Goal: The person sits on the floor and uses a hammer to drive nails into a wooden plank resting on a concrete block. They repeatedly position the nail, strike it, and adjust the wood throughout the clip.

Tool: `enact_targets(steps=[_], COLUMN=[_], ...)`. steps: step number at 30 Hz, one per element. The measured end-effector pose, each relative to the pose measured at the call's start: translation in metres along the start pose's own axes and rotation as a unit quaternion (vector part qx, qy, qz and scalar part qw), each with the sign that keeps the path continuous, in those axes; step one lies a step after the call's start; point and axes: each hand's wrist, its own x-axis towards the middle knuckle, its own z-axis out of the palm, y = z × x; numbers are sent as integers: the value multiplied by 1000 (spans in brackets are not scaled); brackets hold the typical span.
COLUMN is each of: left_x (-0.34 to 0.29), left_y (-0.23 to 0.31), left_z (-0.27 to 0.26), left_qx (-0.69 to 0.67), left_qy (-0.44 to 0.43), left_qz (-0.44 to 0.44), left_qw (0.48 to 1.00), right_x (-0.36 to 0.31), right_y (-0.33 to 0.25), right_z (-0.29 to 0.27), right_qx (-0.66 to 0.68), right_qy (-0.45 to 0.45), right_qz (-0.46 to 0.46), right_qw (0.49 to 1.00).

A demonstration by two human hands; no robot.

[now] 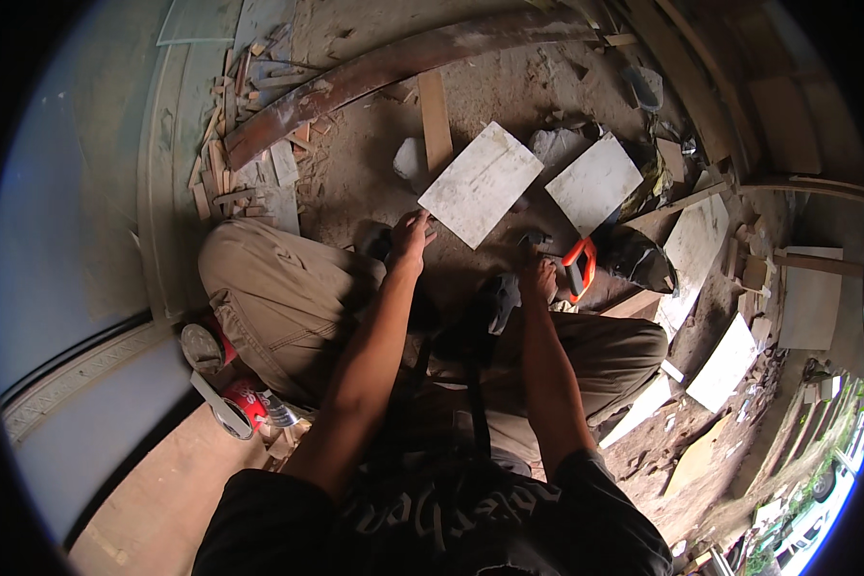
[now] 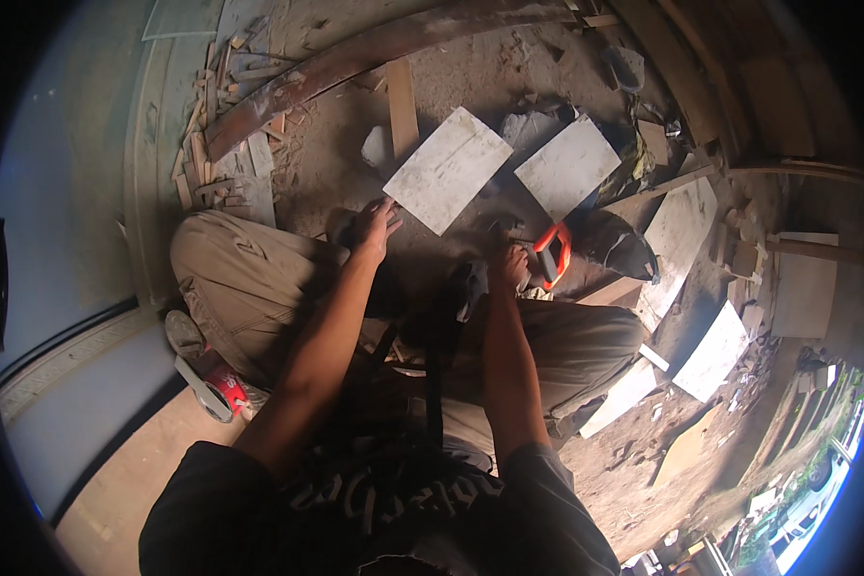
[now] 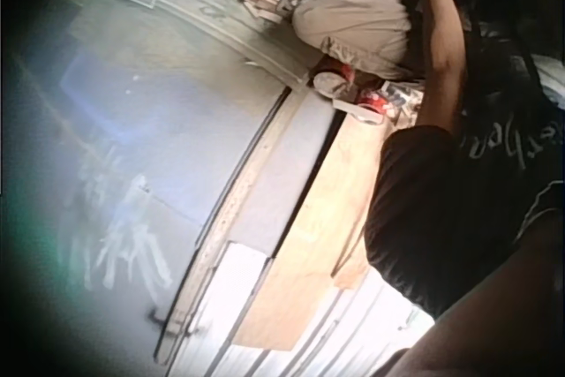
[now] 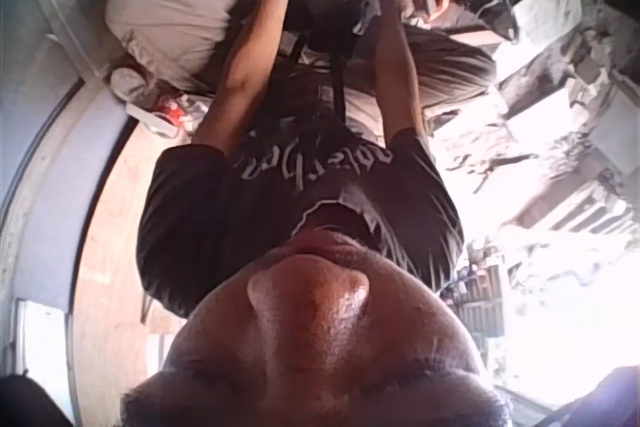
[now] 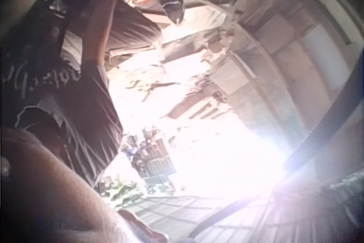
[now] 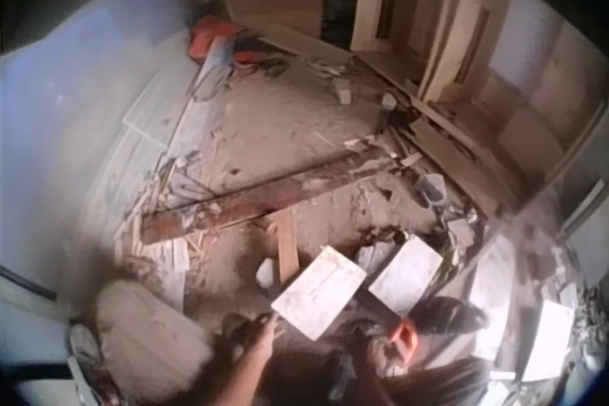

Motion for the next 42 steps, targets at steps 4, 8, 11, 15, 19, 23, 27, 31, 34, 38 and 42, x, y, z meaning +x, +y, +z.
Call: enact_targets(steps=[4,8,11,15,19,23,27,31,34,38,42], left_x=[5,8,8,20,26,16,11,22,21,40,35], left_y=[-13,-22,-19,-21,-16,0,11,8,10,9,11], left_z=[-9,-10,-4,-7,-11,-6,9,10,27,7,-7], left_qx=[-15,-45,-37,40,46,-1,-14,10,2,31,37], left_qy=[8,5,26,41,71,80,40,47,46,85,101], left_qz=[-20,-71,-64,-25,15,16,31,55,26,59,76], left_qw=[1000,996,997,998,996,997,999,997,999,994,991], right_x=[-7,-5,-8,-12,-6,-13,13,20,36,-39,-60], right_y=[-3,-6,-47,-100,-101,-112,-60,-38,-14,-119,-178], right_z=[3,-18,-39,-80,-81,-167,-163,-135,-63,-71,-116], right_qx=[-26,-13,35,434,559,648,703,509,423,326,200], right_qy=[-15,-45,211,-47,-127,-93,-46,24,-25,164,202], right_qz=[16,51,-20,-46,-86,127,66,21,143,-93,-315], right_qw=[999,998,977,899,815,745,707,860,894,926,905])
